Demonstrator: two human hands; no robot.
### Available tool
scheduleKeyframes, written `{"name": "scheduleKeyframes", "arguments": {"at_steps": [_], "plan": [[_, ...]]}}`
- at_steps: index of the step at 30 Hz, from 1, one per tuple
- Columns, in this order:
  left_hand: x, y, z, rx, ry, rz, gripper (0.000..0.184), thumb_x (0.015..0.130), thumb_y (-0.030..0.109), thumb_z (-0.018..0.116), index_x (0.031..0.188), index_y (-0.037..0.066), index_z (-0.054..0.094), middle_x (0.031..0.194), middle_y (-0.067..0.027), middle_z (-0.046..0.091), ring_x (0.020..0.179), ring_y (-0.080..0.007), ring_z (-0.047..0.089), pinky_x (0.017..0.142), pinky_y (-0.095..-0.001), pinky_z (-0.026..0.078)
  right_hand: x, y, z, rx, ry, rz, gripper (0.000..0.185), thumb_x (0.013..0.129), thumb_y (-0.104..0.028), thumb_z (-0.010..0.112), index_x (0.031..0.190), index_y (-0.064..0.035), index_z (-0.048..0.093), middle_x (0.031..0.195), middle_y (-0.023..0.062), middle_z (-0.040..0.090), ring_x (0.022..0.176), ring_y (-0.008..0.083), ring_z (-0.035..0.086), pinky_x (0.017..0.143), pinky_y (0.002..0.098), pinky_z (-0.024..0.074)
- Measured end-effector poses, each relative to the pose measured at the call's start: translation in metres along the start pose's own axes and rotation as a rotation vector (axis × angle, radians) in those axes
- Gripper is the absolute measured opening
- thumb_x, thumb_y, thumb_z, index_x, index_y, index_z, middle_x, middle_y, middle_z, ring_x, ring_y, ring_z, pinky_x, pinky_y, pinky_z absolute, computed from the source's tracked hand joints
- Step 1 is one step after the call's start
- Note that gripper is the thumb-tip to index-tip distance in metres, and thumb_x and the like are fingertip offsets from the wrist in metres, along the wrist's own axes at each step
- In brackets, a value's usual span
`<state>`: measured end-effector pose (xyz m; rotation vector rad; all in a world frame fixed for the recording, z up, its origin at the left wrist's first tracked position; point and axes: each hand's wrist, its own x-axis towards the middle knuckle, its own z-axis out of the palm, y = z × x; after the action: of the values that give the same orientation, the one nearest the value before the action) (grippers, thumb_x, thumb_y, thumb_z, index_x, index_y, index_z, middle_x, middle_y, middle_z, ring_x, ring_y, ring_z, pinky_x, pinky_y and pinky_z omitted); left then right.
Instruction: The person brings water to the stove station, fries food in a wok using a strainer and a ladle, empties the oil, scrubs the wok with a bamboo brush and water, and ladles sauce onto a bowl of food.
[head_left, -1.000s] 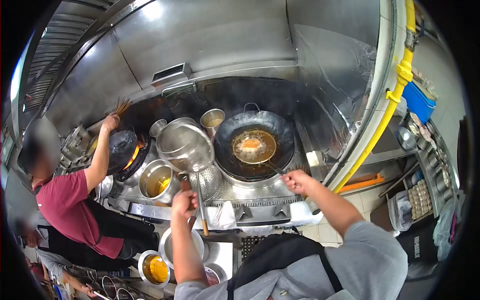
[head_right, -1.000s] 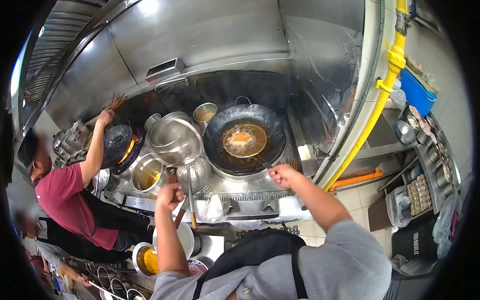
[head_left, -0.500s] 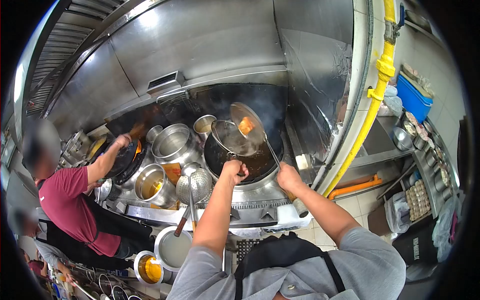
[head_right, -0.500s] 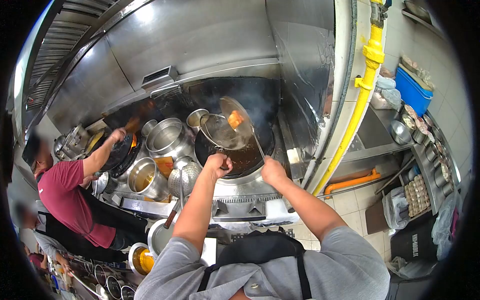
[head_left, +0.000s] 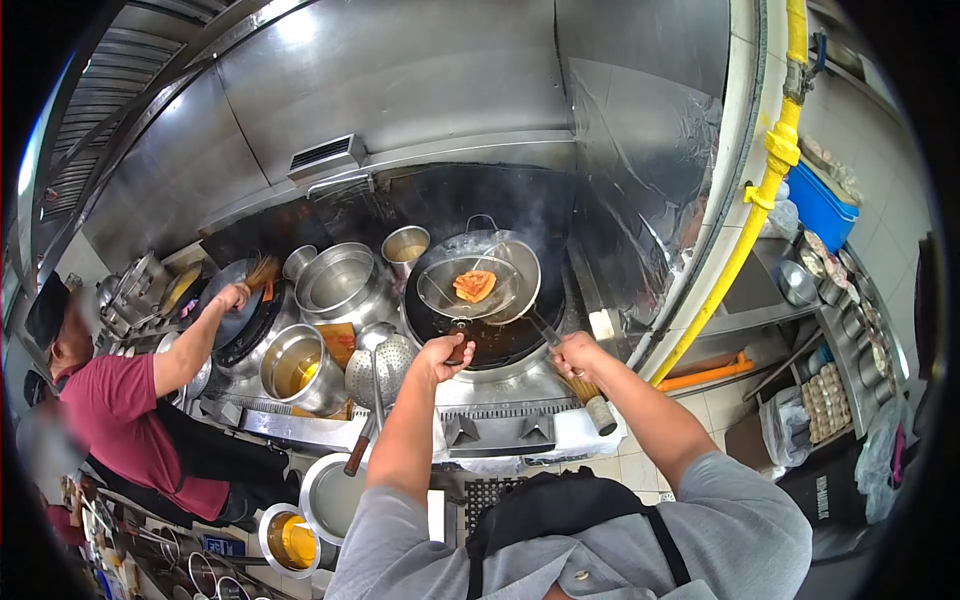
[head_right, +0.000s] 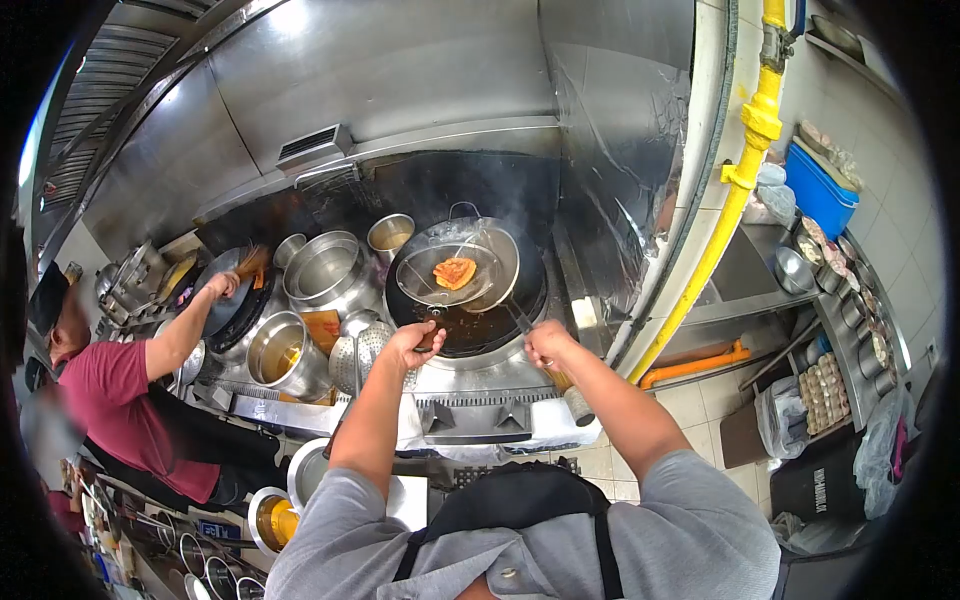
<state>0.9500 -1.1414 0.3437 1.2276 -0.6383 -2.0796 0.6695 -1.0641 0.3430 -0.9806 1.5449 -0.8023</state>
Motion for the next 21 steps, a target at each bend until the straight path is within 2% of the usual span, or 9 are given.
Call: {"name": "scheduleKeyframes", "arguments": {"at_steps": [2,6,9,10,13,15,17,20,21], "plan": [[0.003,0.001,-0.007,0.041,0.028,-0.019,0.022,0.094,0.024,0.046,0.096,0.003,0.049,0.079,-0.0085,0.059,0.065,-0.0146,0.057,0.058,-0.0251,0.050,0.013,0.009,0.007,0.468,-0.251,0.259,0.011,0.084,-0.004,0.043,0.075,-0.0038,0.049,0.051,0.0005,0.043,0.035,0.0082,0.035,0.032,0.0224,0.0269],[0.003,0.008,-0.015,0.282,0.229,-0.064,0.040,0.089,0.040,0.051,0.091,0.000,0.055,0.078,-0.0126,0.061,0.069,-0.0231,0.061,0.059,-0.0287,0.053,0.017,0.012,0.027,0.580,-0.287,0.379,0.008,0.086,-0.005,0.044,0.079,-0.0039,0.048,0.054,-0.0012,0.042,0.039,0.0057,0.035,0.034,0.0205,0.0284],[-0.001,0.007,-0.020,1.104,0.567,0.256,0.052,0.081,0.040,0.057,0.082,-0.012,0.061,0.080,-0.0222,0.063,0.062,-0.0317,0.065,0.047,-0.0390,0.053,0.010,0.027,0.029,0.528,-0.331,0.353,0.009,0.089,-0.010,0.046,0.085,-0.0024,0.049,0.062,0.0034,0.052,0.042,0.0082,0.044,0.036,0.0214,0.0358],[-0.008,0.004,-0.021,1.105,0.566,0.248,0.052,0.081,0.040,0.057,0.082,-0.012,0.061,0.080,-0.0222,0.063,0.062,-0.0317,0.065,0.047,-0.0390,0.053,0.004,0.028,0.031,0.448,-0.306,0.320,0.012,0.090,-0.014,0.047,0.088,-0.0018,0.049,0.068,0.0062,0.056,0.044,0.0100,0.048,0.038,0.0223,0.0394],[-0.012,-0.004,-0.034,1.439,0.601,0.280,0.050,0.077,0.039,0.060,0.088,-0.009,0.062,0.086,-0.0243,0.064,0.081,-0.0345,0.064,0.074,-0.0400,0.051,-0.053,0.013,0.014,0.528,-0.312,0.357,0.036,0.094,-0.029,0.044,0.109,0.0033,0.046,0.085,0.0145,0.062,0.054,0.0159,0.057,0.043,0.0256,0.0454],[-0.024,-0.029,-0.054,1.400,0.873,0.916,0.046,0.078,0.036,0.061,0.095,-0.006,0.062,0.083,-0.0219,0.064,0.082,-0.0347,0.062,0.080,-0.0427,0.046,-0.081,0.013,-0.002,0.502,-0.263,0.453,0.048,0.094,-0.036,0.041,0.118,0.0050,0.045,0.083,0.0146,0.062,0.055,0.0163,0.057,0.044,0.0271,0.0451],[-0.075,-0.039,-0.043,1.186,0.848,1.105,0.035,0.078,0.027,0.062,0.094,-0.004,0.060,0.077,-0.0182,0.062,0.071,-0.0352,0.059,0.071,-0.0410,0.047,-0.086,0.075,-0.056,0.426,-0.485,0.436,0.049,0.093,-0.038,0.042,0.114,0.0047,0.051,0.071,0.0104,0.059,0.052,0.0140,0.053,0.041,0.0272,0.0419],[-0.118,-0.093,-0.060,0.829,0.622,0.901,0.021,0.082,0.018,0.063,0.078,-0.002,0.058,0.061,-0.0066,0.055,0.055,-0.0168,0.052,0.053,-0.0310,0.042,-0.115,0.163,-0.121,0.325,-0.711,0.566,0.042,0.092,-0.037,0.047,0.098,0.0020,0.062,0.055,0.0040,0.051,0.047,0.0108,0.046,0.038,0.0257,0.0354],[-0.143,-0.108,-0.054,0.749,0.563,0.595,0.020,0.083,0.018,0.062,0.076,-0.001,0.060,0.056,-0.0017,0.051,0.050,-0.0086,0.046,0.047,-0.0267,0.038,-0.131,0.183,-0.129,0.277,-0.612,0.669,0.041,0.093,-0.035,0.045,0.100,0.0025,0.061,0.054,0.0043,0.050,0.045,0.0110,0.045,0.036,0.0251,0.0331]]}}
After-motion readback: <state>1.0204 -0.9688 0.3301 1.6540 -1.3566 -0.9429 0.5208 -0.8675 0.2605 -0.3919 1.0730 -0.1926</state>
